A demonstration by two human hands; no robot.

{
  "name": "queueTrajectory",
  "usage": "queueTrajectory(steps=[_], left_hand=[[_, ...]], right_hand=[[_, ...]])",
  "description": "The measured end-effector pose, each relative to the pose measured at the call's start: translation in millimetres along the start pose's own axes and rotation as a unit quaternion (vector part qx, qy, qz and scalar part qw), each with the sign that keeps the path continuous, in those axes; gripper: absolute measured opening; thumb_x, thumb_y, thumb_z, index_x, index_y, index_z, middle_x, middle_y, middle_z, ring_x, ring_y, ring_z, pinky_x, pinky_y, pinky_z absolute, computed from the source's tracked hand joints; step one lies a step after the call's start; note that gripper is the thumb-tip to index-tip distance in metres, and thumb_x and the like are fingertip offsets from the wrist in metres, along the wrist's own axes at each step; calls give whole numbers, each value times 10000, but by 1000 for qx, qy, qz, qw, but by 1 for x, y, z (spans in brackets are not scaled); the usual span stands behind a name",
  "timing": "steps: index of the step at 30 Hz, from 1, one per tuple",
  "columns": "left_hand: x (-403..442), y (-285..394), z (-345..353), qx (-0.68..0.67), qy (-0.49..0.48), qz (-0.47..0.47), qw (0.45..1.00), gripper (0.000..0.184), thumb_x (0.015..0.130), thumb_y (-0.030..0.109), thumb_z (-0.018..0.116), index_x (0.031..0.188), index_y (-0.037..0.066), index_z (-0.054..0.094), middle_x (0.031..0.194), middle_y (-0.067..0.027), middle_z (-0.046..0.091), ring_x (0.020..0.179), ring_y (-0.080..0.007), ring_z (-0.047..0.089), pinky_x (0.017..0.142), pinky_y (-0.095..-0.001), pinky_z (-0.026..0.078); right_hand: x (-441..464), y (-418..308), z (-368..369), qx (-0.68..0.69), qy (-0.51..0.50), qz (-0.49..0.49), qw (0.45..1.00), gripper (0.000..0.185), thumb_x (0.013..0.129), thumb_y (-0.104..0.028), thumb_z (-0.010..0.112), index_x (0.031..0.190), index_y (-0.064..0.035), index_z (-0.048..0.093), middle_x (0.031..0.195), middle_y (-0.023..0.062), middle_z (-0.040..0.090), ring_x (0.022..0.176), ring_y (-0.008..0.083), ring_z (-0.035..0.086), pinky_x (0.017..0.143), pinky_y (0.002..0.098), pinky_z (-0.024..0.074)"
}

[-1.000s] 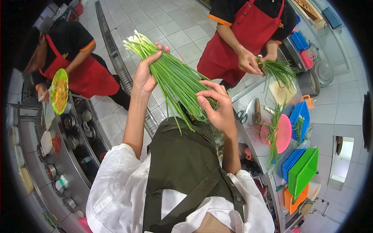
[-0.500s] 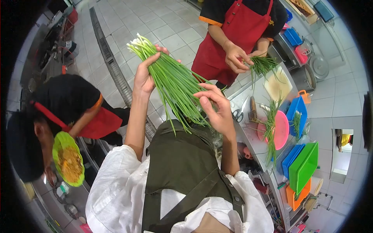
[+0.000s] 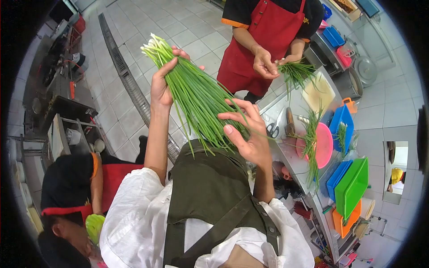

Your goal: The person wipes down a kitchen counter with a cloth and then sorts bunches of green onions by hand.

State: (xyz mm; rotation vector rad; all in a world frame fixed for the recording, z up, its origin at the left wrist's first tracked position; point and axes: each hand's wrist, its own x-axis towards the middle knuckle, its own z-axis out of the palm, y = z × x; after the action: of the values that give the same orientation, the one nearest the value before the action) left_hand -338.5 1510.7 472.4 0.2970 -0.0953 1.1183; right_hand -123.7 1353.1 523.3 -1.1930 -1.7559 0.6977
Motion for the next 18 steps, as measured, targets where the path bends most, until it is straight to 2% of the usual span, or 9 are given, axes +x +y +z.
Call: queueTrajectory(steps=[11,14,18], left_hand=[[0,-1,5,47,16,6,999,311,927,-2,481,1197,153,471,1071,42,546,1105,-147,544,1033,-664,362],[0,-6,14,116,48,25,992,308,924,-1,485,1190,151,450,1033,28,526,1092,-153,537,997,-656,412],[1,-7,12,138,23,26,990,345,925,-7,482,1225,161,452,1094,31,539,1116,-153,546,1027,-648,375]], right_hand=[[6,-1,6,4,24,-7,1000,250,741,-138,718,975,-53,716,1178,138,586,1028,272,523,920,374,402],[9,4,12,-27,35,-18,999,241,745,-141,729,974,-67,716,1177,128,573,1011,277,513,896,374,414],[12,13,20,-57,64,5,996,225,752,-150,739,962,-74,714,1183,127,559,1016,288,502,878,383,426]])
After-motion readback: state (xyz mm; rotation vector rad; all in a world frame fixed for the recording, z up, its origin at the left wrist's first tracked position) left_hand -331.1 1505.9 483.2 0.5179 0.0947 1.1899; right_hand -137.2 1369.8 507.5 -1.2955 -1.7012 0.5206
